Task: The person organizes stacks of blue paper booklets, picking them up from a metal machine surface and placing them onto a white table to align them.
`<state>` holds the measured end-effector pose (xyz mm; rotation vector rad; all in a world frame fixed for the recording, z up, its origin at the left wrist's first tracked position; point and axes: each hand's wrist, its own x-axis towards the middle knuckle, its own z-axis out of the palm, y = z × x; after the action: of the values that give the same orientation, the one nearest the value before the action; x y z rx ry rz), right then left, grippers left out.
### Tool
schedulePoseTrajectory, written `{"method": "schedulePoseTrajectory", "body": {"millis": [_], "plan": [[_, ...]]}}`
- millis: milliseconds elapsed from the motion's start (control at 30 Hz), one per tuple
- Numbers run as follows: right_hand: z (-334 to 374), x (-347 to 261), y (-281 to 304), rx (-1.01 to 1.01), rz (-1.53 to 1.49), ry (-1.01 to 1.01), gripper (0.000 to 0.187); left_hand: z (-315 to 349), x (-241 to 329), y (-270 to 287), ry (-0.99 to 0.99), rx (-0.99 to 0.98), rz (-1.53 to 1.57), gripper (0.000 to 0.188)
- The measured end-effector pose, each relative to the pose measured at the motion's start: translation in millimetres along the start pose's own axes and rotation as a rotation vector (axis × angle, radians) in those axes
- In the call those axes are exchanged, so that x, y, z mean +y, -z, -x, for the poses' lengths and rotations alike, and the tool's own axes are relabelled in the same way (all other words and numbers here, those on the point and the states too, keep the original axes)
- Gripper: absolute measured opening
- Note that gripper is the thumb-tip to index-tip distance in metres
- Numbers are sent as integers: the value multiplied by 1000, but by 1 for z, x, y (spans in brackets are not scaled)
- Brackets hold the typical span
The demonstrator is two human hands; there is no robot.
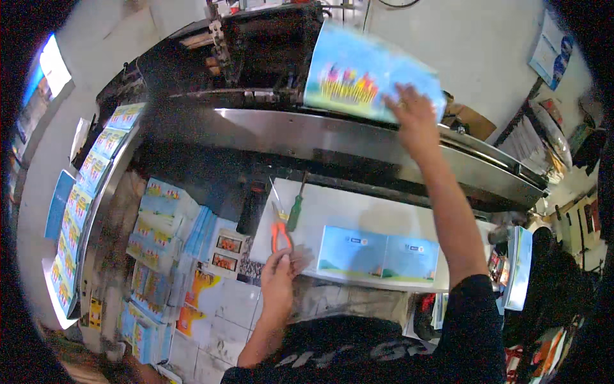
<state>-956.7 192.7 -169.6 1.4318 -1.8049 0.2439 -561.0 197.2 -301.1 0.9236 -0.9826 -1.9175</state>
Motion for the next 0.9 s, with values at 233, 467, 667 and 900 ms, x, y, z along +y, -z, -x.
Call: {"method": "schedulePoseTrajectory", "body": {"millis": [233,467,667,900], "plan": [[39,-33,-70,-281,-183,42,64,5,3,82,-135,267,-108,22],[16,-38,-90,-71,-190,-57,61,-5,-15,120,-98,427,-96,17],[-32,-64,-119,-138,-109,-299,66,-21,-2,85,-148,327,-138,16],[-33,-59,-110,-242,-156,-291,65,-21,8,83,-220,207,-361,23]]}}
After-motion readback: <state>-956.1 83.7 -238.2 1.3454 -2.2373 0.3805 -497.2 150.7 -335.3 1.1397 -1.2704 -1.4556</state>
